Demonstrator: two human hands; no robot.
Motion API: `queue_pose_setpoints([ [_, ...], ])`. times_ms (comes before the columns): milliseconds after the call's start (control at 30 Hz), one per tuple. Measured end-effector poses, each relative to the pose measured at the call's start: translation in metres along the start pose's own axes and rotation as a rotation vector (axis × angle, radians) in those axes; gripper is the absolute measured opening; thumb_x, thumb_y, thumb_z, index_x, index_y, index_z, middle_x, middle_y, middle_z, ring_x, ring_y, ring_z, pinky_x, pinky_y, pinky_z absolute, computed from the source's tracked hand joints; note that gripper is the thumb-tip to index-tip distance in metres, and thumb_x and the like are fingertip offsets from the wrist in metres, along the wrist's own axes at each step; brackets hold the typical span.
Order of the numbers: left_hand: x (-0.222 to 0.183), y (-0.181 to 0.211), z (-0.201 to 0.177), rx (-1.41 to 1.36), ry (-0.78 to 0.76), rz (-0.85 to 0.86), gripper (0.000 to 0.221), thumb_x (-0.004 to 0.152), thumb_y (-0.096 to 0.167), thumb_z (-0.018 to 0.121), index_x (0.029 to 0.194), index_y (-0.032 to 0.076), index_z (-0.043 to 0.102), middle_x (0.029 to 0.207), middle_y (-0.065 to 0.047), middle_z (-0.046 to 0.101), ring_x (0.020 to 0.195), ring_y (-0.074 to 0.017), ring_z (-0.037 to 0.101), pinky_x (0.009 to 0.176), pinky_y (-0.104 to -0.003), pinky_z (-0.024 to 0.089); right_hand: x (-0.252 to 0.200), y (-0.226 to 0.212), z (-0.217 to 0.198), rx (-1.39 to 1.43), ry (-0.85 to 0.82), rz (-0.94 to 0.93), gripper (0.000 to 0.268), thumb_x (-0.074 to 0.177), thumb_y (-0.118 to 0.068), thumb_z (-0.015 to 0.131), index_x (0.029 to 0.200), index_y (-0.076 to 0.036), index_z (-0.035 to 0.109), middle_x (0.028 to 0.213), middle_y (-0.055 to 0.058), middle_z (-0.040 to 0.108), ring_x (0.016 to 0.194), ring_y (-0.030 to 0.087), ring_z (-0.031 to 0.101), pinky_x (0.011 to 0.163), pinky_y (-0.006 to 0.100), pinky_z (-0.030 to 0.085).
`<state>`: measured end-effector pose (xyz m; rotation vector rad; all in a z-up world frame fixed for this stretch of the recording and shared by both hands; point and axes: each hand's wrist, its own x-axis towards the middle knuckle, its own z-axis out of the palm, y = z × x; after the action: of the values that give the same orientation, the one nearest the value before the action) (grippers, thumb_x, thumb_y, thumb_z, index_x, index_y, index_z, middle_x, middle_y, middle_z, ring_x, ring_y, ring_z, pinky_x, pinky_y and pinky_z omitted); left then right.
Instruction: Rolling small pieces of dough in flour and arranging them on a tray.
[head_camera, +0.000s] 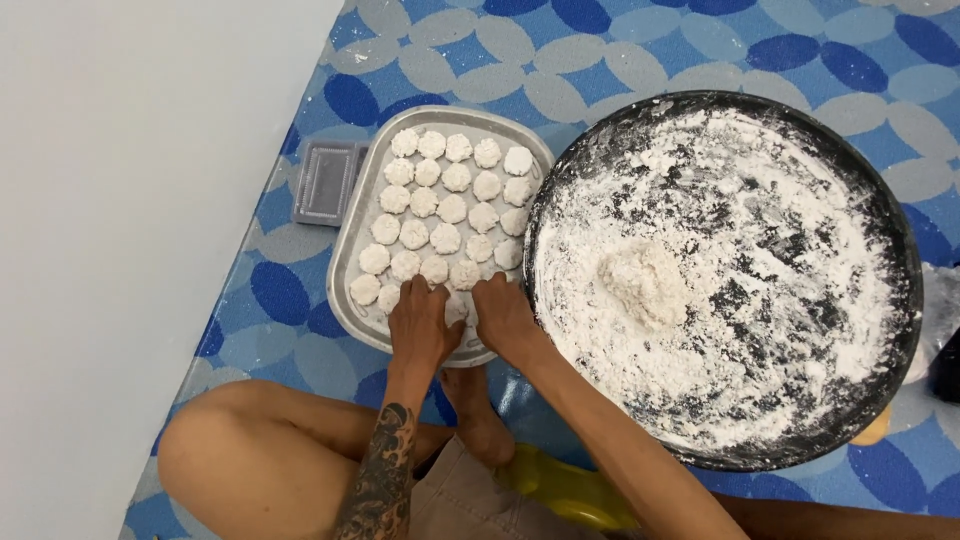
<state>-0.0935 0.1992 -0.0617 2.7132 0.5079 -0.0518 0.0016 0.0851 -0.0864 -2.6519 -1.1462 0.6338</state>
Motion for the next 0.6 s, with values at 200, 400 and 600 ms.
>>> queue_pose_setpoints([
  [200, 0.036, -0.011, -0.021, -0.024, -0.071, -0.017, 0.042, 0.081, 0.036, 0.078, 0.114, 0.012, 0.070, 0.101, -0.011, 0.058, 0.106, -0.0356, 0.059, 0.075, -0.055, 0.056, 0.031, 0.022, 0.000, 0.005, 0.113, -0.006, 0.018, 0.086, -0.013, 0.064, 0.100, -0.001, 0.067, 0.091, 0.022, 0.067, 0.084, 0.046, 0.072, 0.063, 0.055, 0.059],
  [400, 0.124, -0.060, -0.052, 0.067, 0.005, -0.047, 0.029, 0.089, 0.026, 0.073, 0.114, 0.012, 0.072, 0.103, -0.012, 0.065, 0.107, -0.0332, 0.064, 0.079, -0.055, 0.058, 0.051, 0.033, -0.089, 0.104, 0.264, -0.009, 0.022, 0.087, -0.012, 0.070, 0.108, -0.008, 0.073, 0.095, 0.015, 0.073, 0.093, 0.037, 0.071, 0.072, 0.050, 0.061],
  [600, 0.191, -0.106, -0.039, 0.157, 0.133, -0.028, 0.018, 0.090, 0.019, 0.073, 0.106, 0.009, 0.074, 0.096, -0.011, 0.066, 0.101, -0.0301, 0.067, 0.076, -0.048, 0.061, 0.107, 0.033, -0.101, 0.013, 0.419, -0.070, 0.026, 0.084, -0.009, 0.075, 0.109, -0.007, 0.073, 0.093, 0.014, 0.073, 0.097, 0.033, 0.069, 0.075, 0.043, 0.062],
])
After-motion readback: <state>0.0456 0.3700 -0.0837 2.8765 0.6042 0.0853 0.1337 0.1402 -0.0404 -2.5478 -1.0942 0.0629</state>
